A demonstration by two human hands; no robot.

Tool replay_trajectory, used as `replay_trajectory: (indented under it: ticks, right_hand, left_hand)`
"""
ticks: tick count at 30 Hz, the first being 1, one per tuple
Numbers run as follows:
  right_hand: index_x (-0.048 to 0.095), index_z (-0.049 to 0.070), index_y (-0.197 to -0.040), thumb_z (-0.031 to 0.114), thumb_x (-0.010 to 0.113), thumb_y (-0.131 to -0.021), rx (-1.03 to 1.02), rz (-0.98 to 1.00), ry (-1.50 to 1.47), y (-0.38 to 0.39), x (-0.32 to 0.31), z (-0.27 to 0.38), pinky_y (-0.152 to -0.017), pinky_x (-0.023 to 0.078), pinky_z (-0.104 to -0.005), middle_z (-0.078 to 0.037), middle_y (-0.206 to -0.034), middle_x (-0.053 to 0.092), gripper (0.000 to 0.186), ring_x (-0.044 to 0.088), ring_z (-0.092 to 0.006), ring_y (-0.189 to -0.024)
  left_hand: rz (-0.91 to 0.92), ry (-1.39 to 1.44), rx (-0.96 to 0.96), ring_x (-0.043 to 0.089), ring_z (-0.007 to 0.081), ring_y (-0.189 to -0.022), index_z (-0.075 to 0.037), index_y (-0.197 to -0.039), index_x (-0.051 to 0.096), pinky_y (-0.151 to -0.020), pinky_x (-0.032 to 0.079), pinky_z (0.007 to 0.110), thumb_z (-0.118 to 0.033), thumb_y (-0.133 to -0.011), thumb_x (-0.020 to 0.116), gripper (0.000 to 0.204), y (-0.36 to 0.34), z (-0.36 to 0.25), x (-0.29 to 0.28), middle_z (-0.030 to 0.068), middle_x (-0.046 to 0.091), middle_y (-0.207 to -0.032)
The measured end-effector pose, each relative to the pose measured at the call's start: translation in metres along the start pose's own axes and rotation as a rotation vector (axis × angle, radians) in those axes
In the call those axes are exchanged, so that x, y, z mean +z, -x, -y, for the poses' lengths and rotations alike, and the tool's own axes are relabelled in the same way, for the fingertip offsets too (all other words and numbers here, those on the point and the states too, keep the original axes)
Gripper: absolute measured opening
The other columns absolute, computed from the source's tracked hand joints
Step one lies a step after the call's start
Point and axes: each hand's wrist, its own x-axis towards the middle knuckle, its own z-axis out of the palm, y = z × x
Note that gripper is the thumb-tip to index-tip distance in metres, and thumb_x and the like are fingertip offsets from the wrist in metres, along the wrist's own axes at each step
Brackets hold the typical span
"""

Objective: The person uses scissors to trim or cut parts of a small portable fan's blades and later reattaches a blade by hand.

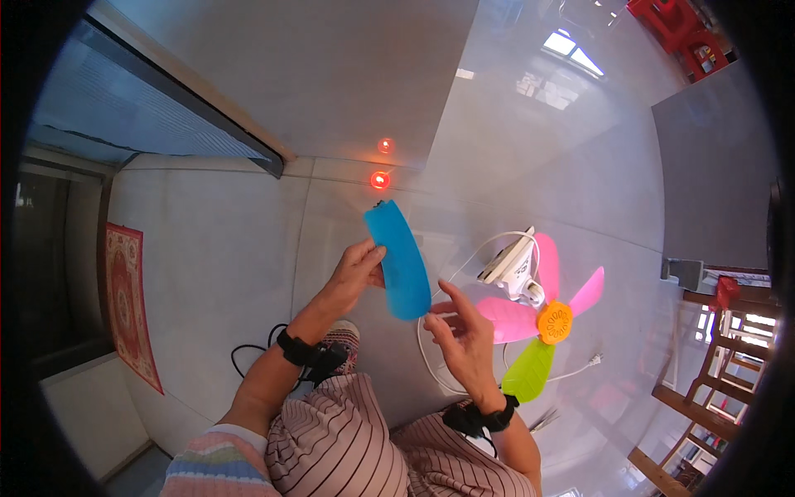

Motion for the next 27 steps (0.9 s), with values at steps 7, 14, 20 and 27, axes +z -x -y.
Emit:
replay_trajectory:
  ticks: [7,14,20,27]
  right_hand:
    - [0.05,-0.003,-0.119,0.016,0.057,-0.087,0.271,0.21,-0.202,-0.068,0.032,-0.033,-0.045,0.046,-0.0228,-0.008,-0.075,0.061,0.038,0.062,-0.0141,-0.06]
    - [0.056,-0.007,-0.106,0.011,0.053,-0.087,0.199,0.109,-0.177,-0.098,0.064,-0.052,-0.042,0.046,-0.0227,-0.007,-0.067,0.06,0.027,0.06,-0.0129,-0.052]
    - [0.057,-0.008,-0.104,0.009,0.054,-0.086,0.208,0.089,-0.157,-0.101,0.069,-0.054,-0.042,0.046,-0.023,-0.008,-0.066,0.059,0.025,0.059,-0.0133,-0.049]
    - [0.056,-0.009,-0.103,0.009,0.055,-0.086,0.169,0.062,-0.154,-0.1,0.071,-0.063,-0.042,0.047,-0.0235,-0.009,-0.066,0.059,0.025,0.059,-0.0141,-0.049]
  left_hand:
    - [-0.226,-0.622,0.313,0.04,0.0112,-0.057,-0.002,-0.074,0.042,-0.053,0.037,0.031,-0.019,-0.094,0.044,0.026,-0.046,0.037,-0.035,0.0003,0.044,-0.064]
    - [-0.326,-0.308,0.234,0.041,0.0091,-0.062,0.0,-0.083,0.051,-0.056,0.038,0.029,-0.02,-0.092,0.047,0.022,-0.063,0.039,-0.041,0.0007,0.044,-0.067]
    - [-0.289,-0.218,0.187,0.042,0.0082,-0.064,0.0,-0.086,0.054,-0.057,0.039,0.026,-0.019,-0.092,0.048,0.021,-0.059,0.036,-0.04,-0.0001,0.047,-0.07]
    - [-0.267,-0.243,0.137,0.043,0.0073,-0.064,0.0,-0.088,0.055,-0.057,0.039,0.026,-0.018,-0.092,0.048,0.02,-0.062,0.035,-0.042,-0.0004,0.049,-0.072]
